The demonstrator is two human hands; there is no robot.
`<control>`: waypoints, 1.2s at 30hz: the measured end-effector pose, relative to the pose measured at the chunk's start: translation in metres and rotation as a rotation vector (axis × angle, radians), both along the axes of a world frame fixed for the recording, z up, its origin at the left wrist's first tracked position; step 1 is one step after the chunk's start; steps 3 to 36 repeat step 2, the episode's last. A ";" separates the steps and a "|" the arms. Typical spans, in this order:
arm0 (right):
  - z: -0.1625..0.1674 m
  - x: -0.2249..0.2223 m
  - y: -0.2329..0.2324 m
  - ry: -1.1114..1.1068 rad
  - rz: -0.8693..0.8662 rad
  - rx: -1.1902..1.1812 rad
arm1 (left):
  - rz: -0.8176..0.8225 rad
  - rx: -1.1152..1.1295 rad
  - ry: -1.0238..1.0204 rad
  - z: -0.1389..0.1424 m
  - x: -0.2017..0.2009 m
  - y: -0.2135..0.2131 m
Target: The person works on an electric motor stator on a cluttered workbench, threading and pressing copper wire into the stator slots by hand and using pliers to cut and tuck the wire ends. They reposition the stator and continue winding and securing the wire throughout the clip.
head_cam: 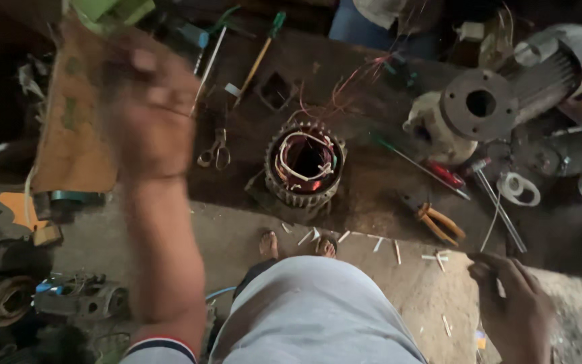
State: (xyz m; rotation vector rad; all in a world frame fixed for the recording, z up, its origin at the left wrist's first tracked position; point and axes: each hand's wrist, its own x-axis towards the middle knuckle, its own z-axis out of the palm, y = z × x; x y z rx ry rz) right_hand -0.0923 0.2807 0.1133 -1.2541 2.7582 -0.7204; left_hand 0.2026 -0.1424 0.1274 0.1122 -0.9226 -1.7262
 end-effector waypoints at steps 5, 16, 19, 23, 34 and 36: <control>0.003 0.009 -0.016 0.015 0.026 0.012 | -0.073 -0.091 0.053 0.008 0.044 -0.020; 0.003 0.009 -0.016 0.015 0.026 0.012 | -0.073 -0.091 0.053 0.008 0.044 -0.020; 0.003 0.009 -0.016 0.015 0.026 0.012 | -0.073 -0.091 0.053 0.008 0.044 -0.020; 0.003 0.009 -0.016 0.015 0.026 0.012 | -0.073 -0.091 0.053 0.008 0.044 -0.020; 0.003 0.009 -0.016 0.015 0.026 0.012 | -0.073 -0.091 0.053 0.008 0.044 -0.020; 0.003 0.009 -0.016 0.015 0.026 0.012 | -0.073 -0.091 0.053 0.008 0.044 -0.020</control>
